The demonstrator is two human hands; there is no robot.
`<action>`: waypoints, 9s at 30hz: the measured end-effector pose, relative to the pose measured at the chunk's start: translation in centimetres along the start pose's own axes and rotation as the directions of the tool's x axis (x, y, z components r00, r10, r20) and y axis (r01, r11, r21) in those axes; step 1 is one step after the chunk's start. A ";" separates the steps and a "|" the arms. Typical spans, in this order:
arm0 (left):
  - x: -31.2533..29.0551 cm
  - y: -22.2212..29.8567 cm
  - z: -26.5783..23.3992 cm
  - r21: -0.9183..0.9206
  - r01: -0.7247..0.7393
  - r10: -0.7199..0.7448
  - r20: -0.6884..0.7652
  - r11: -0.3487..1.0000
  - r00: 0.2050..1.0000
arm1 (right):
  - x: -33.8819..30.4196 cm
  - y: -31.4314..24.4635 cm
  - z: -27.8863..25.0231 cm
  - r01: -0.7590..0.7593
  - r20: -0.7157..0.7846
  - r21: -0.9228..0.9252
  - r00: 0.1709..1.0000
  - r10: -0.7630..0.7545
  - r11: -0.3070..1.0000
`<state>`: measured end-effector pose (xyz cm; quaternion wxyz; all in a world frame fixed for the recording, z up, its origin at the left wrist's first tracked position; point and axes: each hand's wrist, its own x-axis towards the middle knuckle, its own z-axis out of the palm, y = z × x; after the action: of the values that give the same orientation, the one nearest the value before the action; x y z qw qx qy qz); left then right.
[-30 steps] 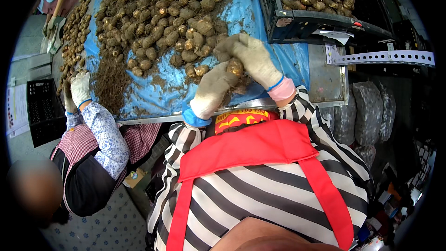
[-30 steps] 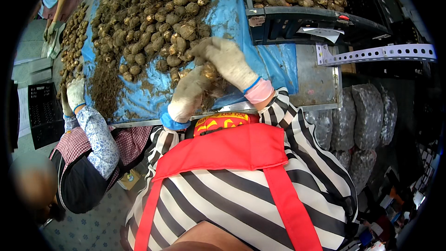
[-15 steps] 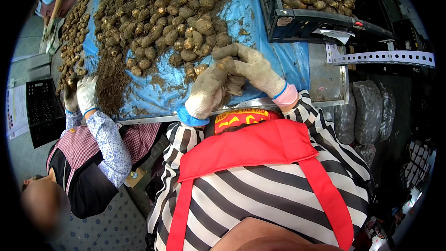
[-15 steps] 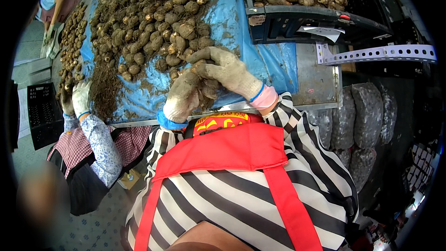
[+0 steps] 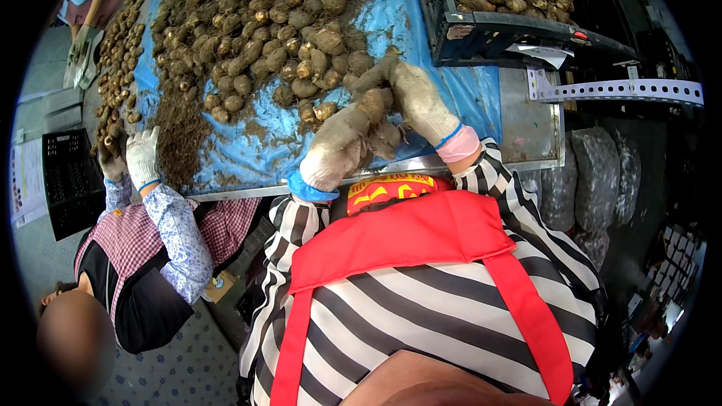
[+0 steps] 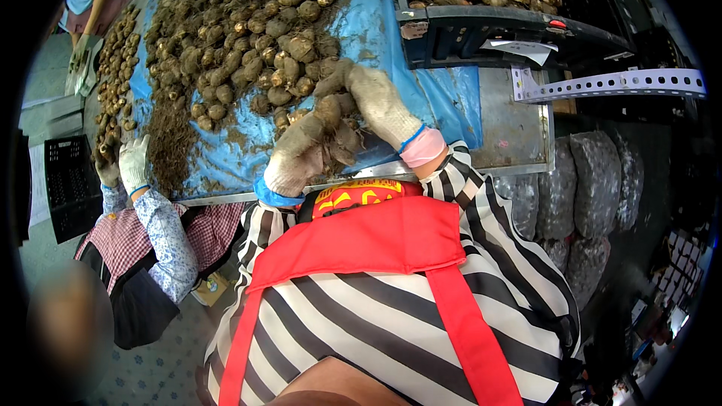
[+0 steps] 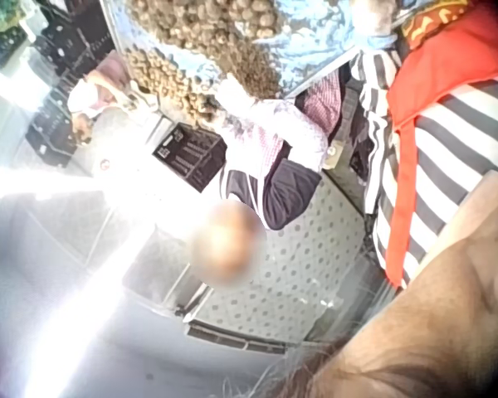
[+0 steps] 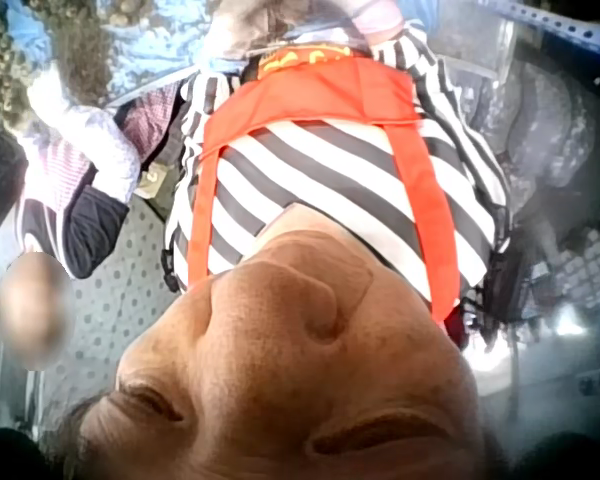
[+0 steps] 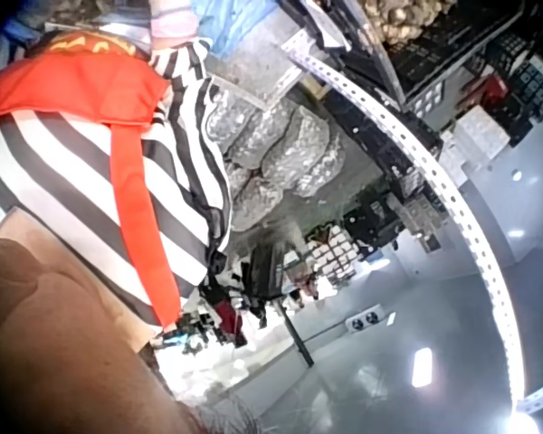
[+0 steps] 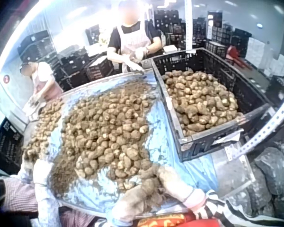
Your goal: The person sorts taro roots by hand, removing dirt and damaged parts before placing them into a crate.
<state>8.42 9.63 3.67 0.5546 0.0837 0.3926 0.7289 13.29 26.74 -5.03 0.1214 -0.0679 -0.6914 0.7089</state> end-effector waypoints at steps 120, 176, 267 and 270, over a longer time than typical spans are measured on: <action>-0.2 -1.7 -1.1 0.945 -0.010 0.490 -0.160 0.326 0.857 | 2.0 -5.2 1.6 -0.256 -0.081 -0.365 0.967 0.243 0.895; 0.1 -2.6 -4.0 -0.267 -0.038 0.035 -0.015 0.963 0.999 | 0.1 -7.1 2.0 -0.156 0.102 -0.145 0.980 0.172 0.977; -1.9 -2.0 -12.2 0.081 -0.307 0.314 -0.378 0.948 0.871 | -2.4 -1.1 -2.8 -0.087 -0.196 -0.669 0.979 -0.062 0.738; -2.0 -2.4 -11.1 0.090 -0.282 0.292 -0.444 0.955 0.847 | -0.8 -1.4 -1.8 -0.005 -0.091 -0.777 0.990 -0.104 0.629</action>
<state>4.72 2.75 -4.87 0.3319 -0.0245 0.5016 0.7986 14.68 28.27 -3.72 0.1436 -0.1392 -0.9214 0.3333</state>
